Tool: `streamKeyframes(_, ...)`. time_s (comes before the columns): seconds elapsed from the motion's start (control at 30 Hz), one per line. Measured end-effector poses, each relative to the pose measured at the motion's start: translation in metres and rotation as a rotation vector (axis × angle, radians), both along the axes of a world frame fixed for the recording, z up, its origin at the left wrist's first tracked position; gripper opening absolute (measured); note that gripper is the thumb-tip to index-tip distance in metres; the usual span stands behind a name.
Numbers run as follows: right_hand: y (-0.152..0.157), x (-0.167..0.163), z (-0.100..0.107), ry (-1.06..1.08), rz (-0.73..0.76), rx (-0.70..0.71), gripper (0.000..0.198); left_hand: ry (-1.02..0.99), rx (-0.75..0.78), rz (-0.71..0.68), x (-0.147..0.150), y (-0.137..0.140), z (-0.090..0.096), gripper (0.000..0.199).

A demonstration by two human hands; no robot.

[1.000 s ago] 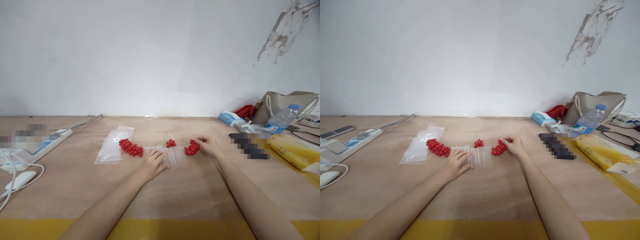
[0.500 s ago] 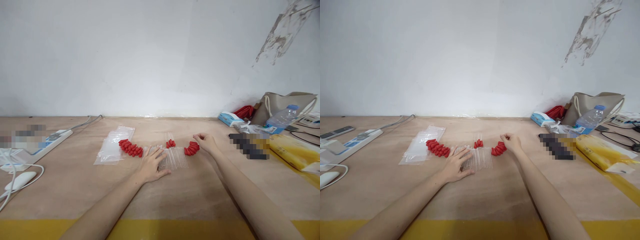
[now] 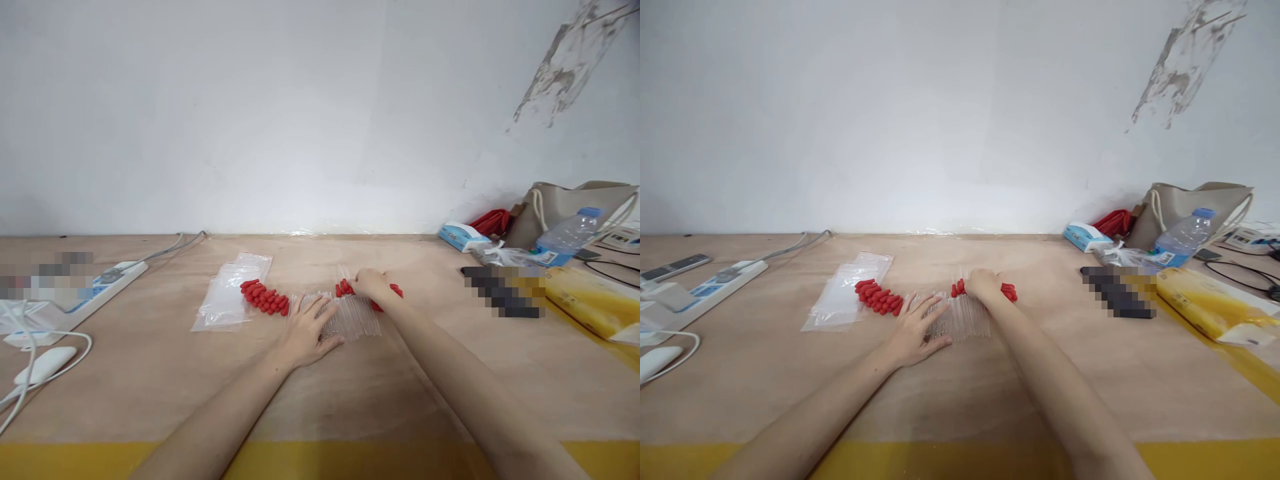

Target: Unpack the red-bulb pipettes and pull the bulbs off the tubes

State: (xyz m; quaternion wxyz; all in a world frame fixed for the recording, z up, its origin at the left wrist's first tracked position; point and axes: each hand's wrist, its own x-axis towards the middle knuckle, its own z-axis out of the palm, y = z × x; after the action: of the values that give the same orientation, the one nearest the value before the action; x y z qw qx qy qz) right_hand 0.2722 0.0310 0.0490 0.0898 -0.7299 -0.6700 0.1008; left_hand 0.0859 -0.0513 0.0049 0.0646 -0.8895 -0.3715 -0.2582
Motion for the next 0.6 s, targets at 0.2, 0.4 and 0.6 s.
streamKeyframes(0.2,0.001,-0.003,0.006,0.028,-0.034,-0.037,0.018,-0.029,0.031,0.008,-0.002,-0.001,0.000,0.069)
streamKeyframes(0.4,-0.013,0.006,0.010,0.086,-0.031,0.038,0.028,-0.050,0.038,0.007,-0.004,0.000,-0.002,0.061)
streamKeyframes(0.6,-0.020,0.012,-0.001,0.130,-0.039,0.113,0.030,-0.044,0.011,0.023,-0.002,-0.001,-0.002,0.056)
